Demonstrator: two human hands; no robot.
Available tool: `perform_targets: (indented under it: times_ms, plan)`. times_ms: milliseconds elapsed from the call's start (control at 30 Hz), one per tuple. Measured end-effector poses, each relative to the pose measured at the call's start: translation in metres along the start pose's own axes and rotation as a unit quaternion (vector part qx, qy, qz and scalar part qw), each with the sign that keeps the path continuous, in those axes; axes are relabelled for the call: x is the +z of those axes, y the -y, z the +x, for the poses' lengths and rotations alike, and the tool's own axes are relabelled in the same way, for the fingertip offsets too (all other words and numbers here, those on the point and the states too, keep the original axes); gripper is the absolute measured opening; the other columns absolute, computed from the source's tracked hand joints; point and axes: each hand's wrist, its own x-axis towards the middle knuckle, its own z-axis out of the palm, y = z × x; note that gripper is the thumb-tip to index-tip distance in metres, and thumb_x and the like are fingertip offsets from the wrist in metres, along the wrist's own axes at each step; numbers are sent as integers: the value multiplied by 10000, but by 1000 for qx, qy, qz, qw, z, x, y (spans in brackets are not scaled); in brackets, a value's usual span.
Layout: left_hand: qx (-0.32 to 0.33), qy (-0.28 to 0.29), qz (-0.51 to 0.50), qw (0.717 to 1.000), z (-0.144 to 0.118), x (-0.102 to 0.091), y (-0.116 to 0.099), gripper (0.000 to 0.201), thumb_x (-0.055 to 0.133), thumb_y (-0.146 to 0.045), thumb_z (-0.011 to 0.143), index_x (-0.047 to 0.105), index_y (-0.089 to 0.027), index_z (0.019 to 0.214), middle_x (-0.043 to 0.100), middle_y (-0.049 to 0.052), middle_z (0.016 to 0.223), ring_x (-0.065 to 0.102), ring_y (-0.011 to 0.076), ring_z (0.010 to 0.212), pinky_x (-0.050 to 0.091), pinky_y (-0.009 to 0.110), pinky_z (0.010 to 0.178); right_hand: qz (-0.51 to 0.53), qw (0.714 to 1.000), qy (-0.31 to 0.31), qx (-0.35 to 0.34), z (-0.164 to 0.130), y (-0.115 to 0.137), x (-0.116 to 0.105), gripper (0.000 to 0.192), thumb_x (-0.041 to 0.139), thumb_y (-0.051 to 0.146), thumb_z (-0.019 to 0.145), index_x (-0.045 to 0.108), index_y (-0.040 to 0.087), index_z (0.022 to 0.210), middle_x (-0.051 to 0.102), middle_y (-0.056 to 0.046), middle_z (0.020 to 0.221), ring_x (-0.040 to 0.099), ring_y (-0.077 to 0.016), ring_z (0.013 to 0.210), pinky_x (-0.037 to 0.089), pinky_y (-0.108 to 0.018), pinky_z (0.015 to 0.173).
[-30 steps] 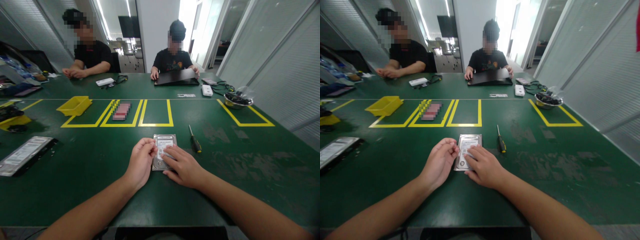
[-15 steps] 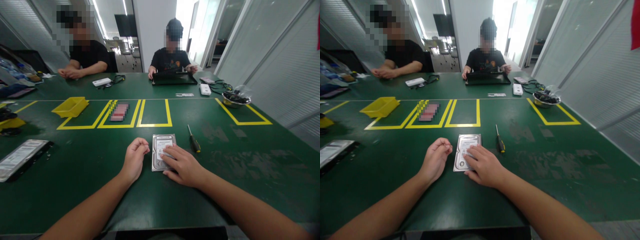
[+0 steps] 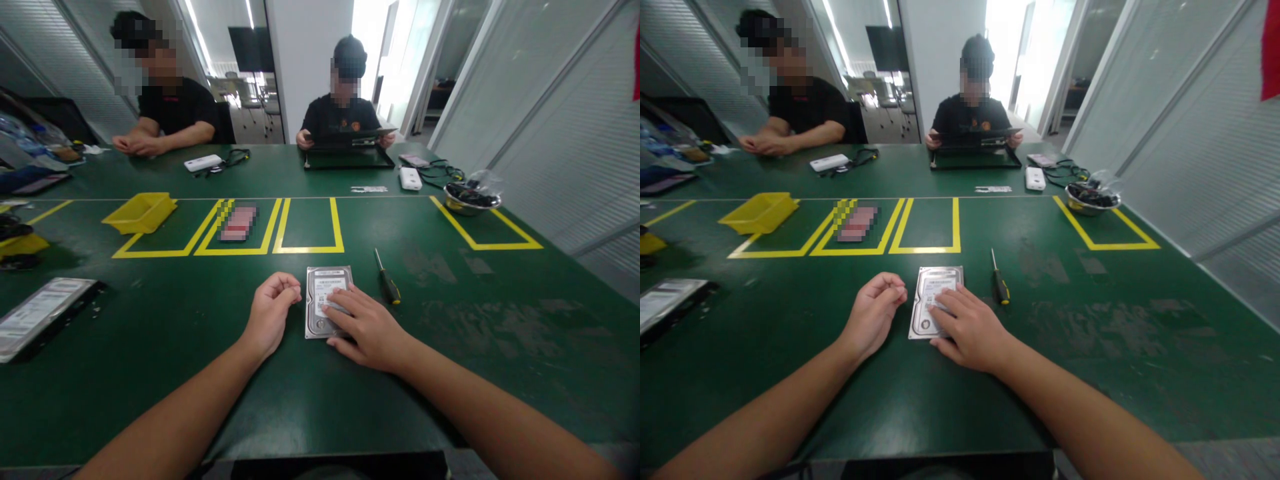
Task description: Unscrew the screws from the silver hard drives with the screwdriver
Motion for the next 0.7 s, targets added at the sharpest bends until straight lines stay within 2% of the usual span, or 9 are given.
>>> perform_targets:
  times_ms: [233,433,700]
  plan:
    - [-12,24,-18,999,0,2,1,85,676,-133,739,635,-171,803,577,-29,714,506,94,681,396,204,675,4,1000,7,7,0,0,-1,493,571,404,914,584,123,1320,559,-162,1358,478,-298,1323,277,-521,1190]
    - [-18,45,27,998,3,2,5,75,684,-176,771,641,-166,832,582,-27,717,493,92,655,378,199,633,8,1000,3,5,0,-2,-1,491,584,407,911,584,126,1313,561,-165,1356,485,-299,1314,304,-525,1175]
    - [-7,76,94,993,3,3,0,149,676,-297,850,624,-156,847,584,-21,728,494,103,645,372,213,611,13,1000,6,-6,-1,-5,1,497,579,444,915,582,142,1311,569,-152,1352,477,-299,1318,255,-555,1185]
